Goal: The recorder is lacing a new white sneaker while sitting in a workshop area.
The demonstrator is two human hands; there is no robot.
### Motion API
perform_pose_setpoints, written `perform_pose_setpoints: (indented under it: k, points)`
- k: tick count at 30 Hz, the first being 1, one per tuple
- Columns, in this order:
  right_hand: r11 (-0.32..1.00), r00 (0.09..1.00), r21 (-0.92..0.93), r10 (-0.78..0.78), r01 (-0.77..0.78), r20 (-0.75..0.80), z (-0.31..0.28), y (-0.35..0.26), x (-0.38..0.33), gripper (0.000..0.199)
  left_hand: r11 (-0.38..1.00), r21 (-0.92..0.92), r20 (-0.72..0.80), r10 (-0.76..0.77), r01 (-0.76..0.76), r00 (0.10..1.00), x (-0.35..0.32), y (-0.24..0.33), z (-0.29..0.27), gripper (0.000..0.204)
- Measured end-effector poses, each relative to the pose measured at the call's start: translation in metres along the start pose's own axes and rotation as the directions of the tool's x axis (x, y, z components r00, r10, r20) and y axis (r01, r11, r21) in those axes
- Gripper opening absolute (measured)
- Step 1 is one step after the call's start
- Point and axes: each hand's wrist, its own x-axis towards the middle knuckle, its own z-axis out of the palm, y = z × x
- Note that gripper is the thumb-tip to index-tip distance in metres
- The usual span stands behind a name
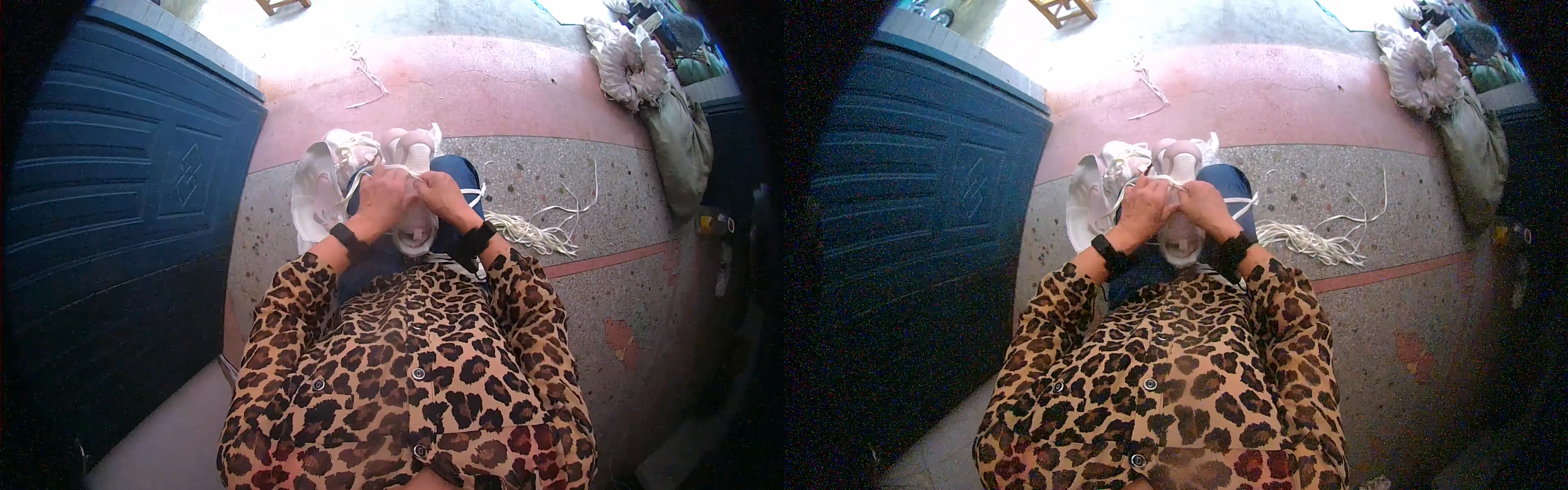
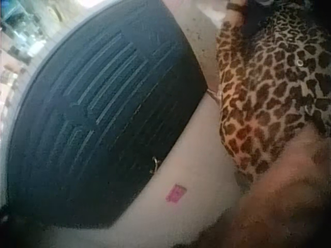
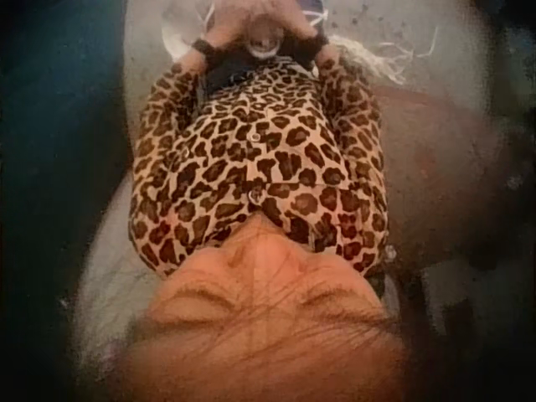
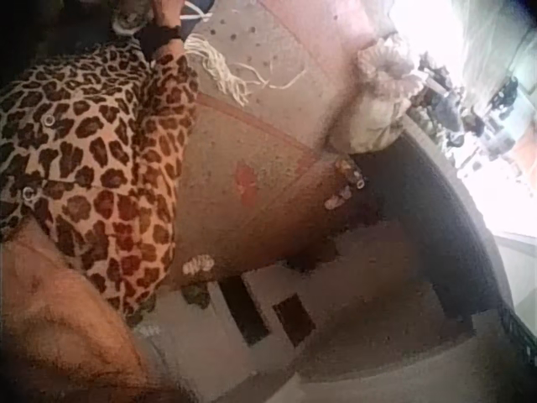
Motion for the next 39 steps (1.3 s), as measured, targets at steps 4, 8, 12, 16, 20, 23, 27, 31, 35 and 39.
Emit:
perform_pose_setpoints:
  k: [4,8,12,16,20,23,27,31,35,39]
  points:
    - [0.977,0.992,-0.194,-0.105,0.091,-0.064,0.013,-0.001,0.002,0.029,0.983,-0.151,0.165,-0.081,0.107,0.983,0.005,-0.009,-0.002,0.020]
    - [0.937,0.999,-0.350,-0.003,-0.010,-0.038,0.021,-0.011,-0.001,0.032,0.923,-0.297,0.305,-0.152,0.246,0.940,0.013,-0.024,0.000,0.020]
    - [0.925,0.998,-0.373,-0.071,0.066,0.003,0.021,-0.023,-0.005,0.030,0.876,-0.405,0.322,-0.131,0.261,0.938,0.010,-0.033,0.002,0.019]
    - [0.894,0.977,-0.399,-0.208,0.206,0.038,0.023,-0.026,0.001,0.024,0.806,-0.533,0.247,-0.144,0.258,0.958,0.003,-0.036,0.010,0.017]
    - [0.870,0.991,-0.480,-0.055,0.109,0.125,0.018,-0.027,0.004,0.021,0.802,-0.562,0.132,-0.154,0.202,0.979,-0.002,-0.028,0.010,0.017]
    - [0.840,0.943,-0.475,-0.118,0.262,0.313,-0.008,-0.026,-0.023,0.020,0.930,-0.368,0.006,0.010,-0.007,1.000,-0.018,-0.014,-0.008,0.021]
    - [0.921,0.818,-0.233,-0.136,0.312,0.559,-0.049,-0.018,-0.102,0.022,0.890,-0.196,-0.164,0.383,-0.411,0.909,-0.041,0.016,-0.032,0.023]
    - [0.942,0.926,0.285,-0.256,0.175,0.279,-0.077,-0.013,-0.109,0.025,0.800,-0.499,0.076,0.423,-0.332,0.903,-0.016,0.044,-0.054,0.012]
    - [0.571,0.957,0.770,0.222,-0.284,0.189,-0.095,-0.029,-0.082,0.022,0.519,-0.821,0.078,0.515,-0.238,0.854,-0.006,0.093,-0.101,0.010]
    - [0.437,0.973,0.872,0.151,-0.222,0.172,-0.100,-0.063,-0.068,0.016,0.501,-0.861,0.061,0.276,-0.089,0.959,0.010,0.099,-0.137,0.014]
